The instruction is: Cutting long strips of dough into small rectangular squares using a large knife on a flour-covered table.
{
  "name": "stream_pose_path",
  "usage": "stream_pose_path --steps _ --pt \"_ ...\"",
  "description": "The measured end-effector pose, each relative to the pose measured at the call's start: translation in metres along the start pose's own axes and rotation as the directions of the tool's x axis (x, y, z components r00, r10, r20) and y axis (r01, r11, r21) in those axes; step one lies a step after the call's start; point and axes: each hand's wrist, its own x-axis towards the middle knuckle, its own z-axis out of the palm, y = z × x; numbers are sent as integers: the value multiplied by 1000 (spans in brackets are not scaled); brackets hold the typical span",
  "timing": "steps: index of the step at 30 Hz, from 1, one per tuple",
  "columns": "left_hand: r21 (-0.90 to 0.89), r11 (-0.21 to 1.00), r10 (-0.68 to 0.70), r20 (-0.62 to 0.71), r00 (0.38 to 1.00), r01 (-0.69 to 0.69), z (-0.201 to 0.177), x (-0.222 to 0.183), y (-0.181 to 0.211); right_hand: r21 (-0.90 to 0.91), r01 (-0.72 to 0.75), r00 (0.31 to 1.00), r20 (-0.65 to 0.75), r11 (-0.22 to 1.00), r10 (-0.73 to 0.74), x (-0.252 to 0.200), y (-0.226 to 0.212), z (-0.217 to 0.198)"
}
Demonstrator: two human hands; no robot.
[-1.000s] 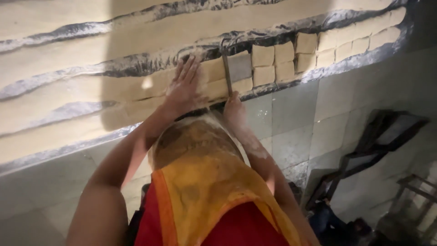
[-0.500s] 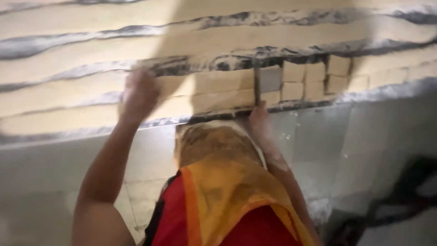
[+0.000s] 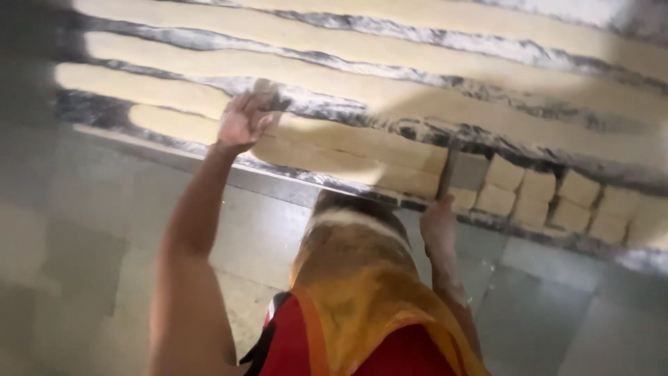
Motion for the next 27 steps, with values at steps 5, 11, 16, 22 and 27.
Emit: stream_pose_path --steps 5,11,16,22,27 --pt "-330 944 0 -25 1000 -9 23 10 42 719 -257 920 -22 646 391 -35 -1 -112" --pt "-129 974 182 -37 983 -186 44 -13 34 788 -337 844 10 516 535 -66 -7 -185" --pt "-114 988 -122 -119 985 109 -4 -21 -70 909 -222 771 -58 353 634 -68 -32 -175" --pt "78 997 23 56 998 -27 -52 -32 -143 820 -503 679 180 273 711 -40 -93 -197" --pt "-66 997 -33 50 998 37 -34 -46 -208 893 -328 735 36 309 677 -17 -133 -210"
